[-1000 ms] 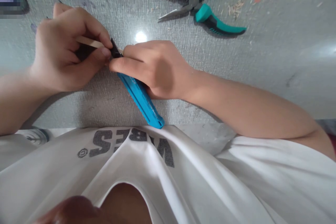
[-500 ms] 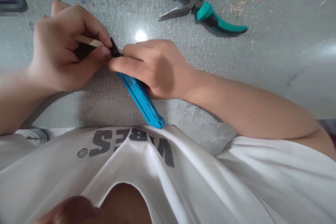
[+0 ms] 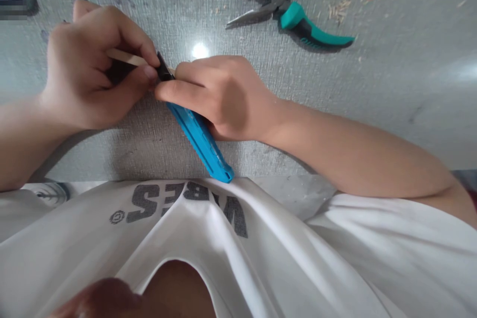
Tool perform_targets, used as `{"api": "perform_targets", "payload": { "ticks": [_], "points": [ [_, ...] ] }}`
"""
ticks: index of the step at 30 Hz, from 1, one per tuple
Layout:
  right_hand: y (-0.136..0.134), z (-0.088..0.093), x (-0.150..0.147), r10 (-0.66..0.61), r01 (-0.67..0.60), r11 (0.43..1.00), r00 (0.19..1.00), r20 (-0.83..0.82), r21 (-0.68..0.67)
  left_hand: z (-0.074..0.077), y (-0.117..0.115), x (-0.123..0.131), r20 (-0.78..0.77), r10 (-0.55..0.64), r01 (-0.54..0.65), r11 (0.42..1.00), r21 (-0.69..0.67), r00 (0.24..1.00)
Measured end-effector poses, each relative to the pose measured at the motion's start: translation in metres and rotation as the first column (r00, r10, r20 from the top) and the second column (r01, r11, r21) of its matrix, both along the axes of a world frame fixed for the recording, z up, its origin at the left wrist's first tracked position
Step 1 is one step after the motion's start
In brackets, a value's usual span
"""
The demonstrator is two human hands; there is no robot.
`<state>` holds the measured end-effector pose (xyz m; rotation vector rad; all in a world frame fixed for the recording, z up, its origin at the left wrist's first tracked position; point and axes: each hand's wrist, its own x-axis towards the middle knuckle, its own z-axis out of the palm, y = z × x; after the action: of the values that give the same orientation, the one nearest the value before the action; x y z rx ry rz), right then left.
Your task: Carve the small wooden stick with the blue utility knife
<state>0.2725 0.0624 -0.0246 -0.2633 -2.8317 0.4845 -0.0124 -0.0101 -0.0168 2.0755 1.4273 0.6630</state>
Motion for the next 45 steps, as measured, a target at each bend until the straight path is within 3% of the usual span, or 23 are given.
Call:
{"api": "perform_targets", "payload": {
  "ticks": [9,15,23,28,33,40,45],
  "points": [
    [0.0005,0.0003,-0.0010,0.000,0.002,1.000,0.994,0.106,-0.013,-0.0002,-0.0002,-0.0019,-0.009,0.003,-0.002,1.000,0.020,1.000],
    [0.0000,-0.0004,-0.0006,0.003,-0.003,1.000,1.000,0.015,-0.005,-0.0013,-0.0015,-0.0022,-0.001,0.008,-0.008,1.000,0.011,1.000],
    [0.0001,-0.0017,-0.0004,-0.003,0.004,1.000,0.998,0.059,-0.007,0.0003,-0.0004,-0.0020,0.000,0.005,-0.005,1.000,0.002,1.000],
    [0.0000,-0.0008,-0.0006,-0.007,0.008,1.000,0.999,-0.036,0.019,0.0008,-0.0003,0.0001,-0.004,0.001,0.000,1.000,0.003,1.000],
    [0.0001,0.0001,-0.0017,0.004,-0.004,1.000,0.996,0.086,-0.005,0.0018,-0.0010,-0.0014,-0.029,-0.013,0.014,1.000,0.016,0.999],
    [0.0002,-0.0013,-0.0012,-0.007,0.008,0.999,0.999,-0.034,0.038,0.0014,-0.0001,-0.0019,-0.026,-0.013,0.013,1.000,-0.005,1.000],
    [0.0006,-0.0020,-0.0011,0.010,-0.009,1.000,1.000,0.030,-0.004,0.0017,-0.0001,-0.0012,-0.032,-0.019,0.018,0.999,-0.030,0.999]
  ]
}}
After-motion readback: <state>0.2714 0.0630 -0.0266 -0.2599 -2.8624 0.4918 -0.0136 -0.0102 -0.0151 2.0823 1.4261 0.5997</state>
